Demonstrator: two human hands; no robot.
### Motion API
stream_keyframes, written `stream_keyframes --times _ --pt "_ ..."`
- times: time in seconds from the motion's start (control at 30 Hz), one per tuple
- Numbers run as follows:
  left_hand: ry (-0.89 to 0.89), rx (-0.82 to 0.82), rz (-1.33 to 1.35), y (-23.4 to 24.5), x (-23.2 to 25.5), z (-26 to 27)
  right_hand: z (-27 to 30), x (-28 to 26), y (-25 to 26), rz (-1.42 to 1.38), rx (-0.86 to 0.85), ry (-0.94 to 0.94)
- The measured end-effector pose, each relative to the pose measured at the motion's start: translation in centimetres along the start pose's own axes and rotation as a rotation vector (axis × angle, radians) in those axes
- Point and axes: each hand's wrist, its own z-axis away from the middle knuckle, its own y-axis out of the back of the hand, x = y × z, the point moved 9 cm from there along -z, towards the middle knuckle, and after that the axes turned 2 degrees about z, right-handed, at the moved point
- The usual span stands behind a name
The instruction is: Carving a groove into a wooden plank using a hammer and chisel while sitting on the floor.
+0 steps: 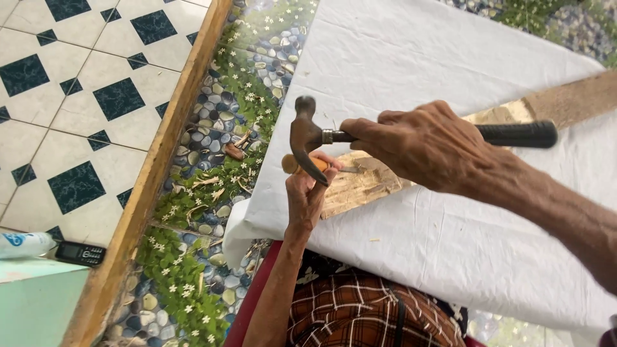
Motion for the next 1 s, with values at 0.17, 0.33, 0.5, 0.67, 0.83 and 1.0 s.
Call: stream_keyframes --times 0.17,0.33,0.5,0.67,0.83,1.0 --pt "-0.055 0.069 0.012 2.0 1.6 -0.4 2.7 1.4 2.4 -0.165 0.214 -0.07" --pt "-0.03 0.045 0.061 1.1 1.3 -0.3 3.3 2.2 2.8 -0.172 0.177 -0.206" --pt "-0.021 0.034 0.034 1.0 -0.3 0.3 3.0 1.7 3.0 -0.154 0.187 -0.14" --pt "-0.059 0.007 -0.114 0.3 1.1 -0.1 1.1 -1.7 6.1 -0.337 0.363 -0.002" --pt "0.013 0.086 -0.122 1.5 -1.7 0.5 -1.0 -3.3 2.3 0.021 0.051 0.046" --pt "0.032 0.013 0.026 -0.3 0.3 -0.3 -1.4 -3.3 4.5 -0.021 0.193 0.089"
